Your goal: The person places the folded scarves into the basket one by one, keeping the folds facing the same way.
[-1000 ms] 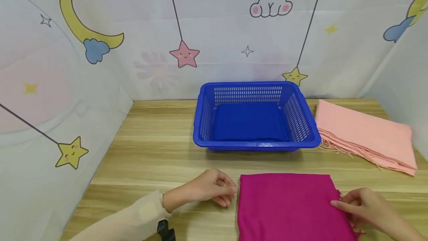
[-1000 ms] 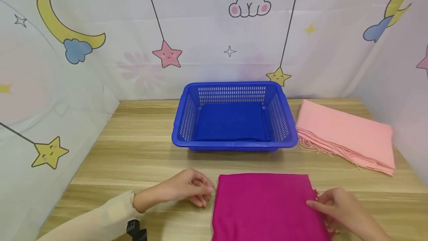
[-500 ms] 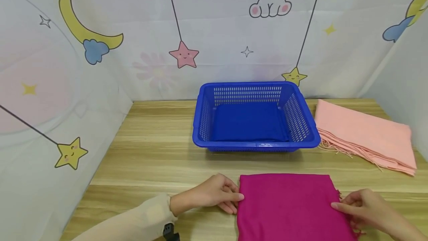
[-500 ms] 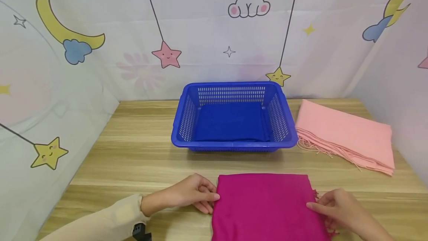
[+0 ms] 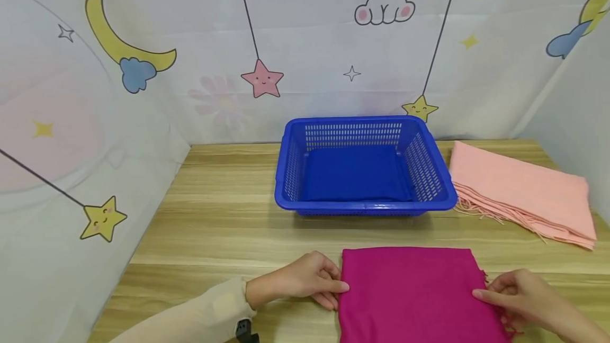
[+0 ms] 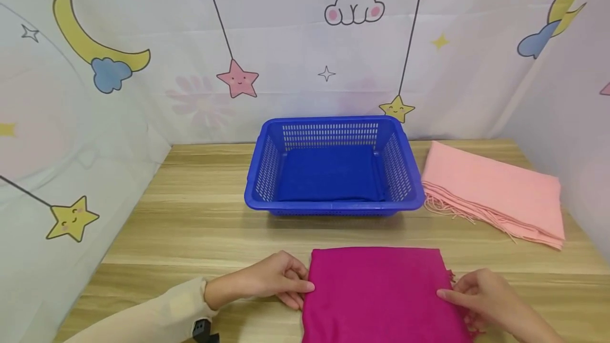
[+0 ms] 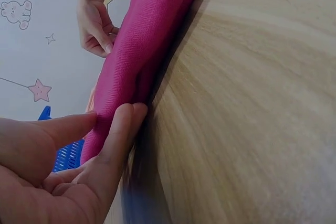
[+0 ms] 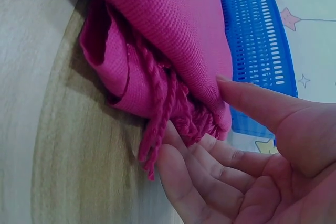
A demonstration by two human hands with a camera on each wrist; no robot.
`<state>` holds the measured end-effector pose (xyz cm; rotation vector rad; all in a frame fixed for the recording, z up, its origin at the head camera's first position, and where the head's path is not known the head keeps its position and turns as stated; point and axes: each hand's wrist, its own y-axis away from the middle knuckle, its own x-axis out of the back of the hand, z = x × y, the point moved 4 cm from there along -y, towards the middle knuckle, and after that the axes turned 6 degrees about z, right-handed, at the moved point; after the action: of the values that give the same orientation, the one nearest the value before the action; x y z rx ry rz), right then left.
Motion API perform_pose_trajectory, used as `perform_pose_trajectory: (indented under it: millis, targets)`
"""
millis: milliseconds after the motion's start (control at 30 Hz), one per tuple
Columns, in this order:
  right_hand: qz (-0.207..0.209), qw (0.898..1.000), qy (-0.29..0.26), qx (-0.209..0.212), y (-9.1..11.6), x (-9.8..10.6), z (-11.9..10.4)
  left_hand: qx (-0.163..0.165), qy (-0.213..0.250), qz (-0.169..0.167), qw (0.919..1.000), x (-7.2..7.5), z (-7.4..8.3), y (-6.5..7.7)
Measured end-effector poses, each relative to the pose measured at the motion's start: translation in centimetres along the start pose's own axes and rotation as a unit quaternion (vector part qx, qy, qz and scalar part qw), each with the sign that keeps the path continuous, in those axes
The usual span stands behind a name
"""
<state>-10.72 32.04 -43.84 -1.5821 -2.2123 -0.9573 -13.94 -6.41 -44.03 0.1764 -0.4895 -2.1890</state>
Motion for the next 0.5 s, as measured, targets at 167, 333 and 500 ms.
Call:
perform_pose_trajectory:
  millis: [167,333,500]
  targets:
    - [-0.017,0.999,-0.034,-0.009,0.01,-0.16,0.19,-0.010,0.000,0.008,0.9999,-0.16,0.19,-0.20]
    - [-0.035,0.996,-0.070,-0.030,0.03,-0.27,0.62,0.004,0.032,0.002,0.9995,-0.36,0.13,-0.49]
    - [-0.050,0.994,-0.094,-0.036,-0.03,-0.33,0.86,0.024,0.055,0.006,0.9982,-0.36,-0.19,-0.65]
